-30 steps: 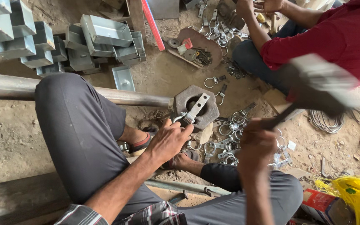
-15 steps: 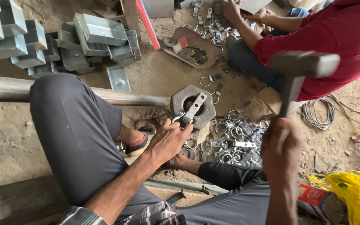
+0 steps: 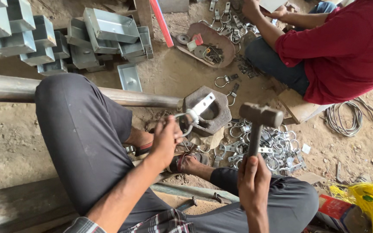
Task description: The person sits on the ground and uses a hammer to strike a metal pin into a metal bracket attached to a ring. They repeatedly hammer the pin to secure it, then remove the finished assembly and place it on a pile of similar parts. The person repeats this process with new components from a nearby pile.
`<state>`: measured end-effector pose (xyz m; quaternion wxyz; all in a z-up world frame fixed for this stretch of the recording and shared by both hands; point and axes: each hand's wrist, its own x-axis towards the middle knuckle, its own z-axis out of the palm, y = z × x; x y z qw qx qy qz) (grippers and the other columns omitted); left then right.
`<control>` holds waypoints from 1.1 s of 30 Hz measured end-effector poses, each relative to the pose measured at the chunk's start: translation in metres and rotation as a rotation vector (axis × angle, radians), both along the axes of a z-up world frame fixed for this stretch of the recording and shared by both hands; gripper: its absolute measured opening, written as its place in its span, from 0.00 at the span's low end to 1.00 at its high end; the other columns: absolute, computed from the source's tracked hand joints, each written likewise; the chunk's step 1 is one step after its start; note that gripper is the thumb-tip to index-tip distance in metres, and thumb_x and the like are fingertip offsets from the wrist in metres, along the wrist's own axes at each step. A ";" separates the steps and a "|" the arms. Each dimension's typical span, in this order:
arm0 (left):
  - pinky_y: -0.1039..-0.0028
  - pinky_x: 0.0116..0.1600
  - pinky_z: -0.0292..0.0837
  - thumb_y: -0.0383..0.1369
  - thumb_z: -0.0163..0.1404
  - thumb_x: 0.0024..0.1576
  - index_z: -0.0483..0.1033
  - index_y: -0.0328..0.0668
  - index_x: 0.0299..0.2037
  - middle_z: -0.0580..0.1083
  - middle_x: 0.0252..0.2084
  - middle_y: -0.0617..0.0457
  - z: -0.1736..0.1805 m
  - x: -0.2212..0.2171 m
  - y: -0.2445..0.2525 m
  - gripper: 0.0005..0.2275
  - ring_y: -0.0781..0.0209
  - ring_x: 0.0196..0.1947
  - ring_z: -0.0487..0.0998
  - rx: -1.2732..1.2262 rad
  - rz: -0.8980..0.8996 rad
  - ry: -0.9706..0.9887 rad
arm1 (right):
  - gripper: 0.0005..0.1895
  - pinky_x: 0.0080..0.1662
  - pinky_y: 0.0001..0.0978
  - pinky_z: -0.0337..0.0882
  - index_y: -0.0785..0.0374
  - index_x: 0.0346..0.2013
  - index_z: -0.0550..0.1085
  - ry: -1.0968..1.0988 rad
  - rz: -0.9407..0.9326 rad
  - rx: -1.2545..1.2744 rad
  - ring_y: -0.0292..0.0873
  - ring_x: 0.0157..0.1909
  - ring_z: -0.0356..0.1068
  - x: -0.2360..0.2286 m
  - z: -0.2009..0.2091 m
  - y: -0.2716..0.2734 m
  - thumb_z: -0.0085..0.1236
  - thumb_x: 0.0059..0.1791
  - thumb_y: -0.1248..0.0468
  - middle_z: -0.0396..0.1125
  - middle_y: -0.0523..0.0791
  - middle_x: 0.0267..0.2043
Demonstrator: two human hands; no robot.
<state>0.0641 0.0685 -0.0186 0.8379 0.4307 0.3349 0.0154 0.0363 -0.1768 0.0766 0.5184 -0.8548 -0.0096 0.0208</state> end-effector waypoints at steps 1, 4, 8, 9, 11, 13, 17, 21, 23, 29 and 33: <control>0.79 0.24 0.57 0.39 0.42 0.67 0.66 0.45 0.39 0.63 0.27 0.60 -0.005 0.001 0.005 0.08 0.70 0.21 0.61 -0.204 0.112 0.156 | 0.26 0.17 0.26 0.55 0.58 0.28 0.65 0.028 -0.020 0.009 0.32 0.14 0.56 -0.004 -0.002 -0.002 0.34 0.59 0.44 0.57 0.39 0.16; 0.79 0.22 0.55 0.39 0.45 0.65 0.67 0.47 0.38 0.62 0.25 0.62 -0.019 0.011 0.011 0.07 0.72 0.20 0.59 -0.129 0.063 0.160 | 0.26 0.17 0.25 0.55 0.59 0.28 0.65 0.021 -0.049 0.004 0.32 0.14 0.55 -0.002 0.000 -0.007 0.34 0.59 0.43 0.56 0.38 0.16; 0.80 0.23 0.58 0.41 0.45 0.66 0.65 0.47 0.37 0.62 0.25 0.63 -0.037 0.020 0.004 0.10 0.73 0.20 0.61 -0.020 0.019 0.219 | 0.29 0.17 0.24 0.56 0.58 0.30 0.65 -0.199 -0.037 0.051 0.31 0.13 0.54 0.013 0.018 -0.015 0.30 0.58 0.40 0.57 0.38 0.16; 0.80 0.22 0.56 0.41 0.46 0.66 0.64 0.47 0.37 0.61 0.24 0.63 -0.040 0.021 0.004 0.10 0.73 0.19 0.60 -0.043 0.037 0.210 | 0.29 0.18 0.24 0.56 0.58 0.31 0.66 -0.256 -0.045 0.101 0.31 0.13 0.54 0.014 0.025 -0.017 0.30 0.58 0.39 0.57 0.38 0.16; 0.80 0.21 0.54 0.41 0.47 0.66 0.63 0.48 0.36 0.60 0.24 0.63 -0.047 0.023 0.003 0.10 0.74 0.18 0.58 -0.066 0.058 0.196 | 0.26 0.22 0.25 0.57 0.59 0.38 0.65 -0.269 -0.110 0.289 0.31 0.19 0.55 0.019 0.034 -0.014 0.33 0.61 0.41 0.57 0.39 0.24; 0.80 0.21 0.54 0.41 0.48 0.65 0.63 0.48 0.36 0.59 0.24 0.63 -0.052 0.022 0.006 0.11 0.73 0.18 0.57 -0.064 0.063 0.189 | 0.20 0.24 0.24 0.59 0.59 0.41 0.65 -0.122 -0.264 0.567 0.31 0.24 0.59 0.027 0.033 -0.003 0.36 0.60 0.47 0.60 0.39 0.28; 0.80 0.22 0.55 0.42 0.48 0.65 0.62 0.49 0.37 0.60 0.24 0.64 -0.054 0.019 0.005 0.10 0.74 0.19 0.58 -0.027 0.049 0.203 | 0.33 0.30 0.26 0.57 0.67 0.26 0.64 0.003 -0.032 0.042 0.36 0.21 0.49 0.049 0.006 0.024 0.31 0.67 0.48 0.55 0.43 0.19; 0.82 0.26 0.65 0.44 0.46 0.65 0.62 0.55 0.45 0.68 0.29 0.66 -0.046 0.016 0.009 0.08 0.75 0.23 0.68 0.076 0.025 0.311 | 0.19 0.16 0.27 0.57 0.58 0.39 0.68 0.374 0.060 -0.034 0.32 0.15 0.55 0.048 -0.023 0.033 0.31 0.59 0.51 0.60 0.38 0.19; 0.80 0.27 0.67 0.44 0.46 0.65 0.65 0.51 0.50 0.71 0.30 0.65 -0.037 0.023 0.011 0.11 0.73 0.25 0.72 0.099 -0.020 0.315 | 0.20 0.16 0.25 0.56 0.59 0.36 0.67 0.395 -0.006 0.136 0.31 0.16 0.52 0.045 -0.024 0.018 0.31 0.60 0.51 0.58 0.36 0.19; 0.67 0.32 0.69 0.43 0.47 0.67 0.79 0.34 0.44 0.74 0.29 0.53 0.002 0.017 0.022 0.17 0.61 0.26 0.74 0.482 -0.322 0.142 | 0.22 0.14 0.26 0.46 0.59 0.34 0.63 0.488 -0.200 0.519 0.31 0.13 0.45 0.004 -0.029 -0.036 0.29 0.60 0.48 0.49 0.37 0.17; 0.64 0.40 0.68 0.36 0.53 0.59 0.85 0.40 0.38 0.78 0.31 0.53 0.035 0.025 0.032 0.10 0.56 0.33 0.73 1.240 -0.636 -0.373 | 0.23 0.15 0.26 0.46 0.59 0.34 0.63 0.583 -0.335 0.587 0.31 0.13 0.44 -0.023 -0.055 -0.054 0.31 0.59 0.45 0.48 0.38 0.17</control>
